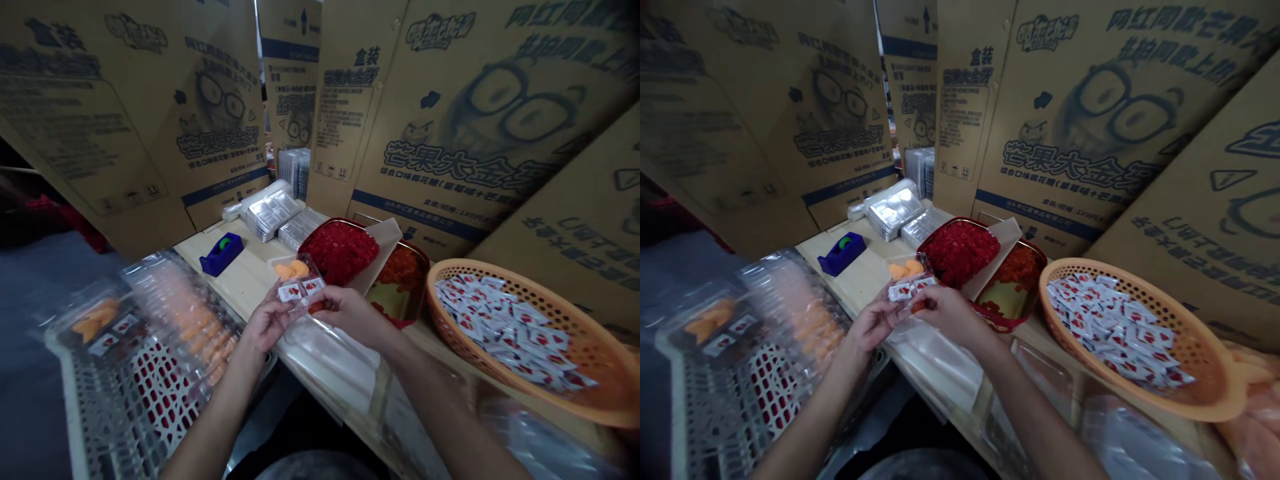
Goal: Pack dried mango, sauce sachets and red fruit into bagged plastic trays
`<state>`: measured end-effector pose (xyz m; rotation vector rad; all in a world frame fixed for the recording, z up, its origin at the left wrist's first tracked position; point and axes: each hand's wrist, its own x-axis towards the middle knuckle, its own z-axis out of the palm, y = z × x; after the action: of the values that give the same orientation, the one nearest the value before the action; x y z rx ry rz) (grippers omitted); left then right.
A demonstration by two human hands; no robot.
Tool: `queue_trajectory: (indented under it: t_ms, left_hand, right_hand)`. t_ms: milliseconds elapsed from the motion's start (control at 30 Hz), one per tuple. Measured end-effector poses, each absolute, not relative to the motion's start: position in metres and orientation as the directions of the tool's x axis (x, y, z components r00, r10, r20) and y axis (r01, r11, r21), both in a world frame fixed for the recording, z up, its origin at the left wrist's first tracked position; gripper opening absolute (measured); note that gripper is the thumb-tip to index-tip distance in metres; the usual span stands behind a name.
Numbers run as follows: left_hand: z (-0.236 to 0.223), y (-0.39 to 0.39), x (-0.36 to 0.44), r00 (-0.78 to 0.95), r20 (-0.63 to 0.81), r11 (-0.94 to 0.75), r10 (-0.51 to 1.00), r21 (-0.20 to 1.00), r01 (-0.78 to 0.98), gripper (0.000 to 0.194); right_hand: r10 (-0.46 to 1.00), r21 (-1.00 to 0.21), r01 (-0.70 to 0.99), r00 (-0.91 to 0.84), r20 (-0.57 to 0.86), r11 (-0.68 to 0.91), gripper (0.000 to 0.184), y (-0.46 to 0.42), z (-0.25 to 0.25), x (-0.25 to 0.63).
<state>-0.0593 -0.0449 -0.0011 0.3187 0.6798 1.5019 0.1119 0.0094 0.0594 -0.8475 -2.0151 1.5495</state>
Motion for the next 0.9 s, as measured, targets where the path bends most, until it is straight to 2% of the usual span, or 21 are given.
queue_trajectory:
  t_ms: [67, 133, 267, 433, 567, 633, 700, 833, 900]
  left_hand:
    - [0.0, -0.045, -0.059, -0.063, -0.218, 0.079, 0.974, 0.587, -0.806, 0.069]
    - [0.0, -0.046, -0.059, -0.054, -0.216, 0.086, 0.975, 0.589, -0.804, 0.069]
    - [0.001, -0.047, -0.059, -0.056, -0.216, 0.088, 0.975, 0.6, -0.795, 0.071]
    - [0.003, -0.047, -0.059, -0.055, -0.21, 0.082, 0.976, 0.59, -0.804, 0.07]
    - [0.004, -0.047, -0.059, -0.052, -0.239, 0.098, 0.97, 0.573, -0.813, 0.067]
    - [0.003, -0.047, -0.059, -0.055, -0.238, 0.095, 0.97, 0.574, -0.814, 0.067]
    - [0.002, -0.047, -0.061, -0.046, -0.219, 0.09, 0.975, 0.573, -0.815, 0.067]
    - [0.0, -0.049, -0.07, -0.058, -0.216, 0.073, 0.975, 0.553, -0.83, 0.069]
    - [0.001, -0.051, -0.077, -0.098, -0.243, 0.057, 0.965, 0.558, -0.828, 0.069]
  right_hand:
    - [0.685, -0.938, 0.198, -0.727, 0.055, 0.285, 0.009, 0.004, 0.053, 0.097]
    - [0.677, -0.923, 0.218, -0.734, 0.058, 0.316, 0.011, 0.002, 0.047, 0.09]
    - [0.678, -0.93, 0.22, -0.734, 0.041, 0.295, 0.011, 0.001, 0.047, 0.086]
    - [0.695, -0.939, 0.196, -0.717, 0.061, 0.285, 0.002, 0.002, 0.048, 0.084]
    - [0.724, -0.927, 0.221, -0.686, 0.072, 0.302, 0.007, 0.003, 0.043, 0.08]
    - [0.717, -0.936, 0.182, -0.69, 0.098, 0.302, 0.004, 0.005, 0.043, 0.08]
    - [0.717, -0.941, 0.138, -0.684, 0.135, 0.309, 0.008, 0.009, 0.046, 0.083]
    - [0.841, -0.892, 0.25, -0.496, 0.217, 0.377, 0.012, 0.032, 0.044, 0.096]
    - [0.904, -0.899, 0.297, -0.377, 0.201, 0.323, 0.012, 0.051, 0.04, 0.104]
